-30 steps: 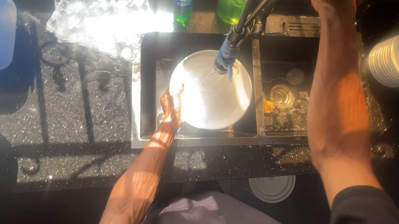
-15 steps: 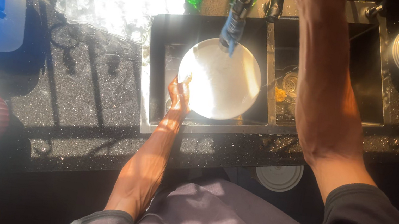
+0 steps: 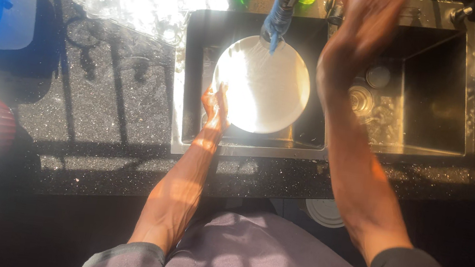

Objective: The person repeatedly rinses white plates under a running faucet in a double-basin stainless steel sink, turning each plate to rinse both sides and then stacking them on the counter. The person handles the plates by hand without using a sponge or brush.

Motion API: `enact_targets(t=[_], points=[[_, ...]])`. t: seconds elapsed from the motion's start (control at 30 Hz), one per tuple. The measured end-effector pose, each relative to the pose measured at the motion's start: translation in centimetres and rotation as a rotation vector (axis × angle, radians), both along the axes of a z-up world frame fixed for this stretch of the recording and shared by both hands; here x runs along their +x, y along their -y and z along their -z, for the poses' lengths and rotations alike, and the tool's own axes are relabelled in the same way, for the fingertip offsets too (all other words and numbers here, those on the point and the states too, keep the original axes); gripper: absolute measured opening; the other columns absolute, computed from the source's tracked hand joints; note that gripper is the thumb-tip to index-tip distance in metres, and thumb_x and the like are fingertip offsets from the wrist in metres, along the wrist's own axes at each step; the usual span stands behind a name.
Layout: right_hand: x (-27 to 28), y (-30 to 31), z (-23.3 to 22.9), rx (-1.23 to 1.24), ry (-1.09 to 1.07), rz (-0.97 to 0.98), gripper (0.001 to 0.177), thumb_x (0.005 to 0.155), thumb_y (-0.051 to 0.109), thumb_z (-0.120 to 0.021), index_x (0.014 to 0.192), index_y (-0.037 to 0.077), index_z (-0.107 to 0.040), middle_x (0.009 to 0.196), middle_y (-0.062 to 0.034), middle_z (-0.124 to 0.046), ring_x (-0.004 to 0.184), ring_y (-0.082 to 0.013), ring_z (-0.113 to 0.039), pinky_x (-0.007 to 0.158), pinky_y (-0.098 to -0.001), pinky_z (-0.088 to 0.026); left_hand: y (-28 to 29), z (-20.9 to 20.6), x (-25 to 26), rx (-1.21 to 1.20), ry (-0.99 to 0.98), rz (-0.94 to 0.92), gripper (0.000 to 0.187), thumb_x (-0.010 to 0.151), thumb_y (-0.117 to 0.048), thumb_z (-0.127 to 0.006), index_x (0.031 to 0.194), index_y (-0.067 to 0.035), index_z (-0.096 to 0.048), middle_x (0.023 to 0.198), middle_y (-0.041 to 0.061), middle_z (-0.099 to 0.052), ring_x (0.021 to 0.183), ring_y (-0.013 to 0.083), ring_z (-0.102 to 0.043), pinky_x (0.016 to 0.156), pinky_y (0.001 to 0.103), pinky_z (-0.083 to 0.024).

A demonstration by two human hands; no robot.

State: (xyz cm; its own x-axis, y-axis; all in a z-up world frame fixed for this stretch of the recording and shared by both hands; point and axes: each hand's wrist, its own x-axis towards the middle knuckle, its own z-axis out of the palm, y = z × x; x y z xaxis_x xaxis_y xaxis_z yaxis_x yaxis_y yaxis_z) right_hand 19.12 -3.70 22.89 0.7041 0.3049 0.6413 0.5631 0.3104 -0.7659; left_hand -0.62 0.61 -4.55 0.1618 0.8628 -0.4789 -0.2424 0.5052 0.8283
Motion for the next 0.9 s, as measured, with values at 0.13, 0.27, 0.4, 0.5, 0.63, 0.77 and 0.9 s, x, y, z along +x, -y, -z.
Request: enact_targets(t=[0.13, 0.27, 0.4, 0.5, 0.63, 0.77, 0.9], points=[[-3.8, 5.1, 14.3, -0.802, 0.238, -0.158, 0.037, 0.098, 0.019, -0.068, 0.129, 0.001, -0.058, 0.134, -0.0202, -0.057, 0.125, -0.0331, -0.052, 0.105, -0.0422, -0.043, 0.2, -0.8, -0.4, -0.011, -0.040, 0.009, 0.022, 0.097, -0.023, -0.071, 0.099, -0.001, -0.070, 0.072, 0.000, -0.061, 0.057, 0.0094, -0.053, 0.049, 0.028, -0.044], [-3.2, 3.6, 24.0, -1.003, 0.577, -0.165, 0.077, 0.102, 0.023, -0.074, 0.156, -0.008, -0.028, 0.167, -0.0296, -0.016, 0.155, -0.0469, -0.010, 0.123, -0.0583, -0.006, 0.8, -0.4, -0.2, -0.012, 0.020, 0.037, 0.029, 0.097, -0.030, -0.070, 0.102, -0.001, -0.071, 0.076, 0.000, -0.063, 0.062, 0.0096, -0.055, 0.053, 0.029, -0.047], [-5.7, 1.1, 26.8, -1.085, 0.390, -0.390, 0.079, 0.096, 0.021, -0.067, 0.161, 0.004, -0.026, 0.168, -0.0216, -0.020, 0.156, -0.0403, -0.016, 0.127, -0.0554, -0.006, 1.0, 1.3, 0.5, -0.084, -0.073, 0.070, 0.040, 0.101, -0.042, -0.063, 0.100, -0.002, -0.071, 0.073, 0.000, -0.055, 0.061, 0.0108, -0.047, 0.051, 0.032, -0.042], [-7.7, 3.0, 26.8, -0.990, 0.273, -0.547, 0.085, 0.081, 0.014, -0.068, 0.157, 0.007, -0.030, 0.165, -0.0208, -0.026, 0.153, -0.0416, -0.020, 0.126, -0.0510, -0.014, 0.1, 2.3, 2.0, -0.253, 0.270, -0.051, 0.036, 0.098, -0.039, -0.063, 0.102, -0.003, -0.069, 0.082, 0.001, -0.066, 0.069, 0.0119, -0.061, 0.060, 0.031, -0.053], [-8.2, 8.0, 25.9, -1.056, 0.284, -0.316, 0.051, 0.090, 0.006, -0.068, 0.137, 0.014, -0.050, 0.156, -0.0157, -0.047, 0.146, -0.0376, -0.039, 0.122, -0.0447, -0.032, -1.4, 1.8, 1.9, 0.001, 0.044, -0.070, 0.048, 0.094, -0.049, -0.069, 0.098, -0.002, -0.068, 0.072, -0.001, -0.055, 0.060, 0.0093, -0.048, 0.052, 0.033, -0.043], [-5.7, 9.3, 26.0, -0.660, -0.224, 0.140, 0.043, 0.096, 0.011, -0.056, 0.139, 0.004, -0.057, 0.147, -0.0207, -0.054, 0.140, -0.0392, -0.049, 0.118, -0.0488, -0.040, -1.9, -1.5, 1.1, 0.121, -0.183, -0.039, 0.056, 0.091, -0.058, -0.068, 0.094, -0.003, -0.069, 0.060, -0.002, -0.041, 0.052, 0.0095, -0.035, 0.046, 0.031, -0.031], [-2.4, 6.6, 27.8, -0.180, -1.425, -0.050, 0.042, 0.102, 0.025, -0.051, 0.137, 0.005, -0.058, 0.139, -0.0164, -0.060, 0.131, -0.0368, -0.055, 0.111, -0.0514, -0.045, -1.1, -5.4, 0.4, 0.274, -0.189, 0.001, 0.062, 0.092, -0.063, -0.067, 0.089, -0.001, -0.069, 0.064, -0.006, -0.042, 0.056, 0.0054, -0.036, 0.050, 0.028, -0.033]])
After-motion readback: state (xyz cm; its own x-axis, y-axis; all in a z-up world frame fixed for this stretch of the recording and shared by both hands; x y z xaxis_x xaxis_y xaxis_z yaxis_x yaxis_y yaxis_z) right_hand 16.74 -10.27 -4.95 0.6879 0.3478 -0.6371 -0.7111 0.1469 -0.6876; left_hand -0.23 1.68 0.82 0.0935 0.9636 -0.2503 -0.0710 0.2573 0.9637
